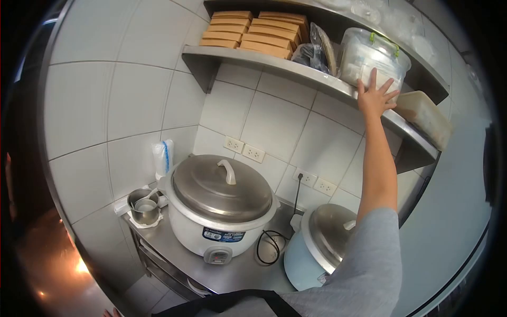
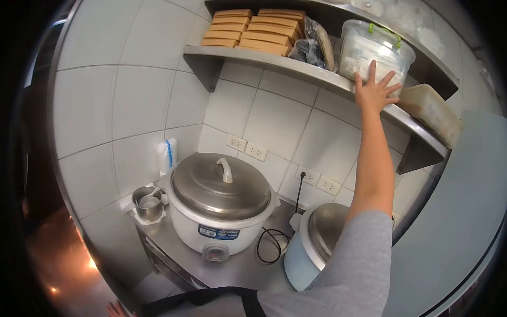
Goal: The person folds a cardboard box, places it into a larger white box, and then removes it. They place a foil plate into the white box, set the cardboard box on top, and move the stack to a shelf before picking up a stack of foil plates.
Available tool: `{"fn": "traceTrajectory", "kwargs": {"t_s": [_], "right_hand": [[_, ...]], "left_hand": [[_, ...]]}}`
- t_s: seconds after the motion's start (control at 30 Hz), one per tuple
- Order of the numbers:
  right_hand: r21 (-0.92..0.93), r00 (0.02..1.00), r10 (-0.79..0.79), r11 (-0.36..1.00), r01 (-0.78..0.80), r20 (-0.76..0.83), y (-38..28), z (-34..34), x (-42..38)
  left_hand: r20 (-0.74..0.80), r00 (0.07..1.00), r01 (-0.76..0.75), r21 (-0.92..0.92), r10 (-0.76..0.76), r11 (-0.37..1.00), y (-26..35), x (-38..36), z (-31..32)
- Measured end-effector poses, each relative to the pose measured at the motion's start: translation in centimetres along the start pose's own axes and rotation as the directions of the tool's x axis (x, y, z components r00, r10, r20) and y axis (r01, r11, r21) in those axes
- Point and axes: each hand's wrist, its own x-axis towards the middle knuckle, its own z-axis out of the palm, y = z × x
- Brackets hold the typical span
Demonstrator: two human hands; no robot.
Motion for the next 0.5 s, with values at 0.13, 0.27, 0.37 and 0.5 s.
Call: {"fn": "traceTrajectory", "kwargs": {"t_s": [0.13,0.27,0.37,0.5], "right_hand": [[0.022,0.94,-0.037,0.999,0.032,0.34,0.4,-5.9,1.1],[0.057,0.955,-0.083,0.996,0.069,0.286,1.8,-8.4,1.3],[0.115,0.968,-0.142,0.986,0.12,0.206,3.2,-9.1,-0.2],[0.198,0.994,-0.081,0.978,0.064,0.079,9.0,-8.3,-1.4]], "left_hand": [[0.104,0.994,0.031,-0.031,-0.028,0.999,0.4,-0.4,-2.7],[0.047,0.999,0.025,-0.067,-0.021,0.997,-0.2,-0.5,-2.0],[0.079,0.997,0.026,0.001,-0.026,1.0,-0.2,-0.5,-1.8],[0.061,0.998,0.001,-0.021,0.0,1.0,-0.6,-0.6,-1.9]]}}
